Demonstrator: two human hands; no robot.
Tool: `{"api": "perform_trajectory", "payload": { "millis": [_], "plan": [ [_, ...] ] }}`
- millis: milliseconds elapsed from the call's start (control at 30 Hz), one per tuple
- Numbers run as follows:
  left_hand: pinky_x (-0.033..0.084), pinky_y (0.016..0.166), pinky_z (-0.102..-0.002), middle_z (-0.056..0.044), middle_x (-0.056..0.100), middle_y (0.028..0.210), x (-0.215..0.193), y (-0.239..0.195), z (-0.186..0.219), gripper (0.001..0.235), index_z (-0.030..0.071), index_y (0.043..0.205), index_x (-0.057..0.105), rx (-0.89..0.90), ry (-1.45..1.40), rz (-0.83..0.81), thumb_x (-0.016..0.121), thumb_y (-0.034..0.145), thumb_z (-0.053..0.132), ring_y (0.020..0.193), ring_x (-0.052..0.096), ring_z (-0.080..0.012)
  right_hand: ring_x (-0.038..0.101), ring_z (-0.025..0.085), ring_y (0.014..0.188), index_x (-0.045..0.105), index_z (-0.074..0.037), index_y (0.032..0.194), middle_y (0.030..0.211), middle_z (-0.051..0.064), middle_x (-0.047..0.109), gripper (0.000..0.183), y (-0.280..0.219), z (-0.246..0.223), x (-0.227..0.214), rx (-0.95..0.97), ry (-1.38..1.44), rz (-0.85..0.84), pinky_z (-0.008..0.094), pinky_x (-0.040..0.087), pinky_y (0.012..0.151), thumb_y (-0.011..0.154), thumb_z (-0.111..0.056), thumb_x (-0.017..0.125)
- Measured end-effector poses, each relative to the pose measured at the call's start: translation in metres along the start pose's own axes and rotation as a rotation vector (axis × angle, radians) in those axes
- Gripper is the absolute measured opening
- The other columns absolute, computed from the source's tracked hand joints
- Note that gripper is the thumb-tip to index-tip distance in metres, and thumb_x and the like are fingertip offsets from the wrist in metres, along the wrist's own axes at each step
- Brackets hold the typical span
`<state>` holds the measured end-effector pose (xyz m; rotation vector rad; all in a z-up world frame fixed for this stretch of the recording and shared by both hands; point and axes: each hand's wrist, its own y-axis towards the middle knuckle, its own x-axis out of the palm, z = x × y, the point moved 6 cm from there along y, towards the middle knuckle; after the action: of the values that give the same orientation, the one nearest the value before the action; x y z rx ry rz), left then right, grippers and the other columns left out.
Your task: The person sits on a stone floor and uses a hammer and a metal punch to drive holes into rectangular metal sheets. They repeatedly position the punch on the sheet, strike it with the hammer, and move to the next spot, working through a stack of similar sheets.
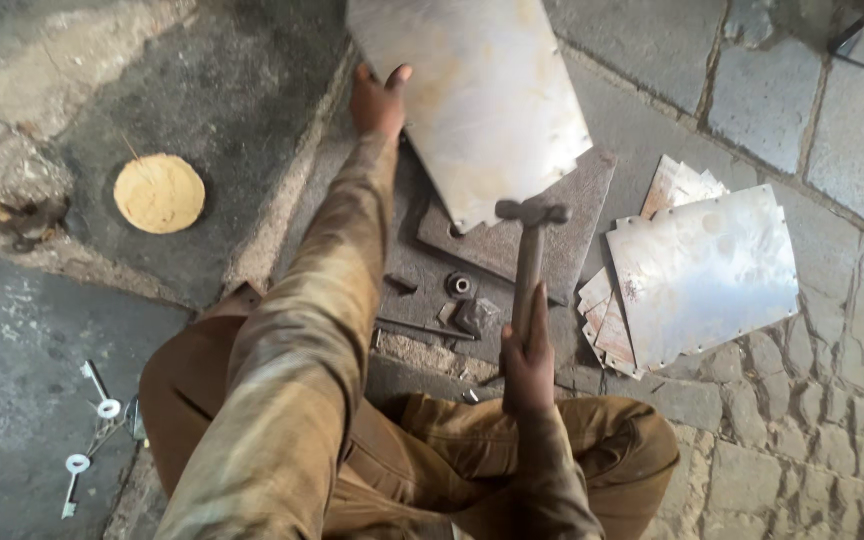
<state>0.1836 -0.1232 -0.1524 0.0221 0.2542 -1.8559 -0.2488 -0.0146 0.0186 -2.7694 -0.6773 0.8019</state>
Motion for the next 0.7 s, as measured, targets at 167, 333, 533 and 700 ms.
{"api": "perform_trajectory", "payload": {
  "millis": [167,333,533,700],
  "plan": [
    [0.059,0.092,-0.039,-0.017,0.076,0.109,0.001,-0.026,-0.059,0.058,-0.002,0.114,0.072,-0.192,0.235,-0.371,0.087,0.078,0.041,0.101,0.075,-0.0283,0.043,0.007,0.054,0.023,-0.018,0.167,0.075,0.002,0.053,0.079,-0.008,-0.018,0.007,-0.051,-0.033,-0.044,0.026,0.040,0.045,0.097,-0.004,0.057],
    [0.064,0.082,-0.039,-0.018,0.075,0.109,0.018,-0.059,-0.059,0.059,-0.001,0.116,0.070,-0.232,0.289,-0.360,0.090,0.070,0.030,0.096,0.077,-0.0292,0.051,0.008,0.056,0.013,-0.007,0.165,0.087,0.003,0.063,0.079,-0.002,-0.042,-0.012,-0.438,0.106,-0.021,0.024,0.047,0.045,0.097,-0.003,0.054],
    [0.064,0.086,-0.035,-0.019,0.077,0.114,0.015,-0.073,-0.040,0.045,-0.001,0.118,0.071,-0.372,0.293,-0.443,0.083,0.082,0.023,0.100,0.078,-0.0259,0.047,0.010,0.045,0.049,-0.051,0.120,0.075,0.003,0.060,0.045,0.045,-0.015,0.008,-0.745,-0.506,0.326,0.028,0.043,0.042,0.094,-0.015,0.056],
    [0.058,0.089,-0.037,-0.025,0.068,0.118,0.008,-0.068,-0.023,0.064,-0.007,0.121,0.064,-0.200,0.300,-0.313,0.094,0.073,0.023,0.105,0.071,-0.0298,0.065,0.014,0.056,0.020,-0.017,0.167,0.109,0.014,0.069,0.070,0.080,0.040,0.041,-0.433,-0.550,-0.109,0.030,0.060,0.050,0.105,-0.011,0.049]
  ]
}}
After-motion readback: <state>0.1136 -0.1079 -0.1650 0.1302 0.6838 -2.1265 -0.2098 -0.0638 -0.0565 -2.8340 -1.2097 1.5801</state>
